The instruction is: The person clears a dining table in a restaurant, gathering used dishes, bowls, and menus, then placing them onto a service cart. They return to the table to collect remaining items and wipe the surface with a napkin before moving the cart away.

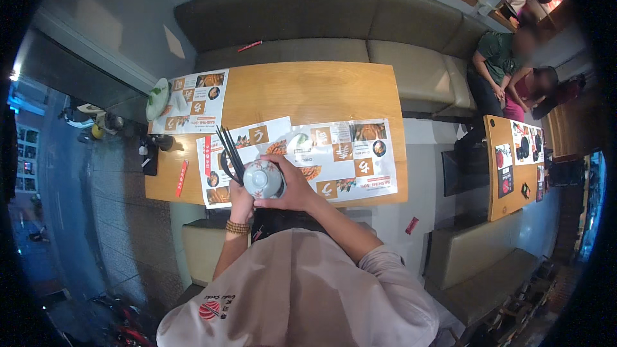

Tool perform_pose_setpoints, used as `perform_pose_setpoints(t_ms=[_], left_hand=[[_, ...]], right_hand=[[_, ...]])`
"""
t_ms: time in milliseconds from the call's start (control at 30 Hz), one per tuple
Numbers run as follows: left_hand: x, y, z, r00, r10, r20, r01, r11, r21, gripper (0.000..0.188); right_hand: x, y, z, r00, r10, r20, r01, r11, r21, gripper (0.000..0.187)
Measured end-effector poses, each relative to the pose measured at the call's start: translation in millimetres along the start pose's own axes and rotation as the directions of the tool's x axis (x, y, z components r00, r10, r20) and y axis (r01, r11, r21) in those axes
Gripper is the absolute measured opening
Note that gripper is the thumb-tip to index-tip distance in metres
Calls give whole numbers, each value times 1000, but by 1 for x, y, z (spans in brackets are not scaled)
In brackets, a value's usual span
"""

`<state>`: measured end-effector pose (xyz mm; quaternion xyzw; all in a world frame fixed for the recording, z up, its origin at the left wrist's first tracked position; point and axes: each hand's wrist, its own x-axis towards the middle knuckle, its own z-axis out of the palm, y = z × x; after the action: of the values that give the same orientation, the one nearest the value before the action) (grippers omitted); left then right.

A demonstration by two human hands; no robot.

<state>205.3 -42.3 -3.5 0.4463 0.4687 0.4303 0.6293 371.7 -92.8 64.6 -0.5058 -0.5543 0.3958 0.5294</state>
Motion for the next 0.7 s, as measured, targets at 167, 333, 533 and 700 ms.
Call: perform_pose_setpoints(t_ms=[167,333,533,700], left_hand=[[-44,10,32,980,-198,18,199,979,-34,26],[-28,11,83,951,-144,272,79,968,238,23],[-18,8,131,844,-209,494,24,935,355,30],[-33,24,204,654,-161,740,86,987,139,27]], right_hand=[[-34,-21,-30,998,4,56,-4,1000,-1,100],[-65,8,-68,991,82,-106,-80,996,26,104],[-90,-19,-93,923,36,-383,-153,948,-280,95],[-126,-65,-120,780,40,-625,-265,925,-272,100]])
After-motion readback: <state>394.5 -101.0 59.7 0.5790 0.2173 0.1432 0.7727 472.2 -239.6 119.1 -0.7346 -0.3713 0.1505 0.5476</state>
